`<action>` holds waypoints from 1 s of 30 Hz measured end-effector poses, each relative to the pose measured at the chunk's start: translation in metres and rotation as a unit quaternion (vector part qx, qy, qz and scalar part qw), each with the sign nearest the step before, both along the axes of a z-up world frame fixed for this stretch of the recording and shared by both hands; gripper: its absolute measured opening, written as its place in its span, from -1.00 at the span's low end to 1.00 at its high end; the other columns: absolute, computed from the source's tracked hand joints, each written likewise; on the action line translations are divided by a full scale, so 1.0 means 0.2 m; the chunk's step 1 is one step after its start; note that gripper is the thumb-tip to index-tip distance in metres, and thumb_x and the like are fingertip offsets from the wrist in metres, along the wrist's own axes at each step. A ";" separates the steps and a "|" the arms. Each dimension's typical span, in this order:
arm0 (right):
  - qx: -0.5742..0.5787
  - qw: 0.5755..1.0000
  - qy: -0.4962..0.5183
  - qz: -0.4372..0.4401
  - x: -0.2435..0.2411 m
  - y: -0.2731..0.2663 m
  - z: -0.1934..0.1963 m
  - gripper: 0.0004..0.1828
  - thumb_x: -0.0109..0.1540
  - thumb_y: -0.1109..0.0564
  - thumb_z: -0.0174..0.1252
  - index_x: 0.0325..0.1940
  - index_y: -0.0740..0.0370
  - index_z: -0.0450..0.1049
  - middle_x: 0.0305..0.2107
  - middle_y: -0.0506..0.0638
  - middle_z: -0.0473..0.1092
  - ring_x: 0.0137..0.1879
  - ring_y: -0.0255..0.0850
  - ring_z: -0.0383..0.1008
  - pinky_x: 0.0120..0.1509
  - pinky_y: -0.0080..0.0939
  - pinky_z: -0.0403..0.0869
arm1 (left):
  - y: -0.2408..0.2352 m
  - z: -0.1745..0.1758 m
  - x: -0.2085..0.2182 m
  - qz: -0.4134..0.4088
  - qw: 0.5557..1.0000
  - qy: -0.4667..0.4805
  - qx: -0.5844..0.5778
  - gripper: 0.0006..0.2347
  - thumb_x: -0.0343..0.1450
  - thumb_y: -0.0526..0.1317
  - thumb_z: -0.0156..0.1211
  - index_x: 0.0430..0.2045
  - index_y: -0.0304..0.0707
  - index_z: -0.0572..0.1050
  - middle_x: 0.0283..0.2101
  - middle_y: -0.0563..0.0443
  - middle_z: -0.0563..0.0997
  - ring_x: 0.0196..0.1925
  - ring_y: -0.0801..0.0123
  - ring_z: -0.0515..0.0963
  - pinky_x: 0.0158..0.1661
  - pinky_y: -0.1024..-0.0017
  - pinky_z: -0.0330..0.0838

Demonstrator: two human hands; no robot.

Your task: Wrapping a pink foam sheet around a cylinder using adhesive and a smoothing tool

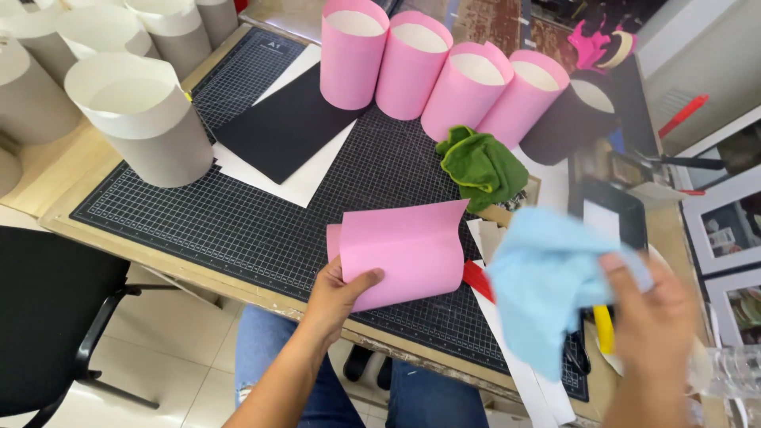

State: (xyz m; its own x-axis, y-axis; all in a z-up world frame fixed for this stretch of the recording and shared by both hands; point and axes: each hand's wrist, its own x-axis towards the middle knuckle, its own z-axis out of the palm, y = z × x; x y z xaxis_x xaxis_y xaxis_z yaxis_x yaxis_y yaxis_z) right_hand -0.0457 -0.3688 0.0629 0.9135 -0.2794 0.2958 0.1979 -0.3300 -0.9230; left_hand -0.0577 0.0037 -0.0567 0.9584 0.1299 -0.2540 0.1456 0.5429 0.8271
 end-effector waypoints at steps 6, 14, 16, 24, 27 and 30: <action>-0.245 0.934 -0.174 0.194 -0.15 0.91 -0.45 -0.54 0.40 -0.12 -0.06 0.01 0.30 0.54 0.09 0.11 0.47 0.27 0.03 0.41 0.36 -0.01 0.36 | -0.15 -0.21 -0.01 -0.012 0.989 -0.150 -0.004 -0.75 0.32 -0.40 0.37 -0.13 -0.29 0.64 -0.14 0.00 0.73 -0.11 0.45 0.65 0.02 0.39 0.57; -0.350 0.846 -0.366 0.169 0.05 0.87 -0.67 -0.68 0.41 0.10 -0.03 0.04 0.36 0.54 0.07 0.15 0.42 0.19 0.08 0.36 0.32 0.03 0.35 | -0.19 -0.21 -0.09 -0.016 0.981 -0.174 0.088 -0.85 0.36 -0.36 0.33 -0.21 -0.26 0.62 -0.24 0.13 0.68 -0.23 0.56 0.56 -0.14 0.51 0.49; -0.349 0.843 -0.375 0.165 0.07 0.87 -0.70 -0.71 0.41 0.16 -0.02 0.05 0.40 0.52 0.12 0.19 0.37 0.26 0.13 0.35 0.39 0.07 0.38 | -0.20 -0.21 -0.10 -0.030 0.981 -0.168 0.090 -0.83 0.37 -0.35 0.33 -0.19 -0.27 0.63 -0.21 0.12 0.71 -0.21 0.57 0.58 -0.13 0.51 0.51; -0.391 0.799 -0.399 0.224 0.15 0.91 -0.61 -0.67 0.40 0.10 0.01 0.07 0.36 0.56 0.04 0.12 0.39 0.12 0.01 0.38 0.30 -0.02 0.43 | -0.19 -0.33 -0.12 -0.028 0.981 -0.176 0.073 -0.82 0.39 -0.35 0.33 -0.14 -0.30 0.63 -0.14 0.07 0.72 -0.14 0.57 0.60 -0.02 0.50 0.52; -0.407 0.791 -0.384 0.248 0.16 0.95 -0.51 -0.68 0.36 0.08 0.04 0.12 0.19 0.58 -0.11 0.03 0.34 0.01 -0.07 0.33 0.15 -0.04 0.34 | -0.19 -0.37 -0.14 -0.035 0.983 -0.165 0.070 -0.91 0.41 -0.40 0.31 -0.47 -0.18 0.57 -0.47 0.26 0.52 -0.42 0.68 0.37 -0.37 0.60 0.30; -0.422 0.788 -0.353 0.276 0.18 1.01 -0.44 -0.66 0.38 0.11 -0.01 0.15 0.26 0.54 -0.07 0.09 0.33 0.05 0.04 0.32 0.28 0.14 0.35 | -0.18 -0.33 -0.15 -0.031 0.972 -0.208 0.104 -0.86 0.43 -0.37 0.31 -0.53 -0.14 0.52 -0.49 0.30 0.43 -0.44 0.67 0.32 -0.39 0.59 0.25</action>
